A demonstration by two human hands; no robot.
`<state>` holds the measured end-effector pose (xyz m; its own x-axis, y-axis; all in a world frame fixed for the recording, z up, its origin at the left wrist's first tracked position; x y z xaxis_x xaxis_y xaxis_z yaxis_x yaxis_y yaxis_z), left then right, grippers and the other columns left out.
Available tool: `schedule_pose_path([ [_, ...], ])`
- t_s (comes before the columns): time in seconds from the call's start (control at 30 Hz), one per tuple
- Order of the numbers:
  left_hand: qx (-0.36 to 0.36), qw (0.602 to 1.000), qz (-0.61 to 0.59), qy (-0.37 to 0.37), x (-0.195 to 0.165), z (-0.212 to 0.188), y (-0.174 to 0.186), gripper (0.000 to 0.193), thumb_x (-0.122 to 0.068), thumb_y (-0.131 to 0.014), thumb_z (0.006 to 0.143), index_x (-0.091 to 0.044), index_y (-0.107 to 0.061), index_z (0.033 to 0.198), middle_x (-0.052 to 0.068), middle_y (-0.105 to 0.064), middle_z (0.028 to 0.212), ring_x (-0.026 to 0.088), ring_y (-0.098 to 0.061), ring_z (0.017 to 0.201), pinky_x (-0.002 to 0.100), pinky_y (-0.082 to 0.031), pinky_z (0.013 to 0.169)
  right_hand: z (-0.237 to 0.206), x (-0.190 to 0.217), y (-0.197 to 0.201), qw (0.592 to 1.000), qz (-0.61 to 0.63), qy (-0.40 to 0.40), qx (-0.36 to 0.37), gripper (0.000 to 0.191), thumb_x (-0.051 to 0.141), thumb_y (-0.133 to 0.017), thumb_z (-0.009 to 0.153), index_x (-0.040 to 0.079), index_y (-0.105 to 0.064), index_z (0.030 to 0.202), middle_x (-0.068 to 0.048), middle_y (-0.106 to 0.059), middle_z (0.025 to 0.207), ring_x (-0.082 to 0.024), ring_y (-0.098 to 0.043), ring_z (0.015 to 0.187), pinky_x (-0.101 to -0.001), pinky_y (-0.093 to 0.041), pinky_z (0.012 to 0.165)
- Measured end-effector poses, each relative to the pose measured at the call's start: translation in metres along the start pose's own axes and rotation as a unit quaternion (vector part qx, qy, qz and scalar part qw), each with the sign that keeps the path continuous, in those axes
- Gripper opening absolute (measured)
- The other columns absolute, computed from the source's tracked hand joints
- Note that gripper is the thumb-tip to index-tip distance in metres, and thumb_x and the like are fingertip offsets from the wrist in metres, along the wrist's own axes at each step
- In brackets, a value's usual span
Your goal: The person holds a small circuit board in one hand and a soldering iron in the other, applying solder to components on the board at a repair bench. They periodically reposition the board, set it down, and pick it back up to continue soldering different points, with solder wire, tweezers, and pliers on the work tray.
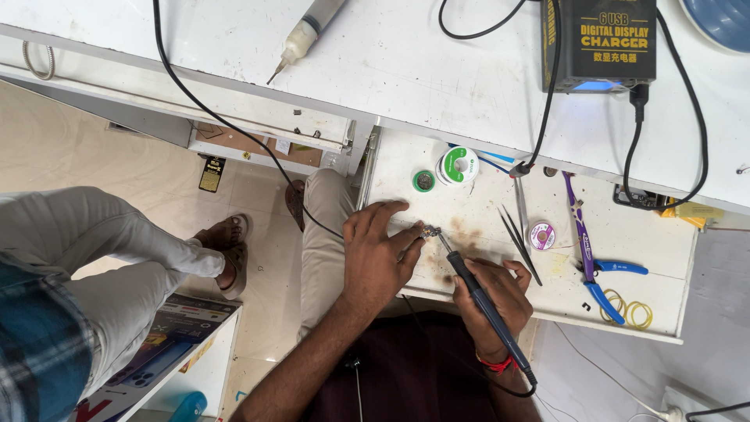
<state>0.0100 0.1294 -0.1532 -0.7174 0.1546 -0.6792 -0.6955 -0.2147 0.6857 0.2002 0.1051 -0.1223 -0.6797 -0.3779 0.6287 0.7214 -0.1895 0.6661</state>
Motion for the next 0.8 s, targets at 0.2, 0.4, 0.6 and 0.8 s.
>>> schedule_pose_path([
  [0.2,-0.003,1.000,-0.002,-0.001,-0.0018,0.0010,0.0028,0.025,-0.022,-0.082,0.084,-0.012,-0.081,0.107,0.007,-0.062,0.132,0.026,-0.052,0.129,0.046,-0.033,0.110,0.0003,0.0040,0.0005,1.000,-0.001,0.009,0.002,0.027,0.014,-0.084,0.082,0.005,-0.075,0.105,-0.004,-0.079,0.092,-0.016,-0.076,0.090,-0.0383,-0.039,0.108],
  [0.4,-0.003,1.000,-0.003,-0.001,-0.0017,0.0016,0.0033,0.025,-0.022,-0.082,0.084,-0.013,-0.081,0.107,0.006,-0.062,0.131,0.026,-0.052,0.130,0.046,-0.033,0.110,0.0010,0.0055,-0.0012,1.000,-0.005,0.013,0.008,0.027,0.013,-0.084,0.083,0.005,-0.076,0.107,-0.002,-0.079,0.090,-0.017,-0.077,0.093,-0.0381,-0.040,0.108],
  [0.6,-0.002,1.000,-0.004,0.000,-0.0005,0.0004,0.0015,0.025,-0.022,-0.083,0.084,-0.012,-0.081,0.107,0.006,-0.062,0.131,0.025,-0.052,0.130,0.046,-0.032,0.110,0.0008,0.0061,0.0001,1.000,-0.001,0.019,0.001,0.026,0.013,-0.083,0.081,0.006,-0.075,0.105,-0.003,-0.079,0.091,-0.017,-0.077,0.092,-0.0388,-0.040,0.108],
  [0.8,-0.001,1.000,0.001,-0.002,-0.0002,0.0002,-0.0001,0.024,-0.022,-0.083,0.084,-0.012,-0.081,0.106,0.006,-0.062,0.131,0.025,-0.051,0.130,0.046,-0.032,0.111,0.0014,0.0076,0.0005,1.000,-0.005,0.025,-0.005,0.025,0.012,-0.083,0.082,0.006,-0.075,0.105,-0.003,-0.079,0.091,-0.016,-0.077,0.091,-0.0384,-0.040,0.108],
])
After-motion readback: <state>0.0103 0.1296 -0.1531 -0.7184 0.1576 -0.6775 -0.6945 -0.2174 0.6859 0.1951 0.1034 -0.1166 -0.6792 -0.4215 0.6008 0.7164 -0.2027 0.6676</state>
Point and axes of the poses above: each hand's wrist, its own z-axis towards the middle knuckle, its own y-axis out of the back of the hand, x = y × z, the point moved 10 cm from there along z, towards the middle knuckle
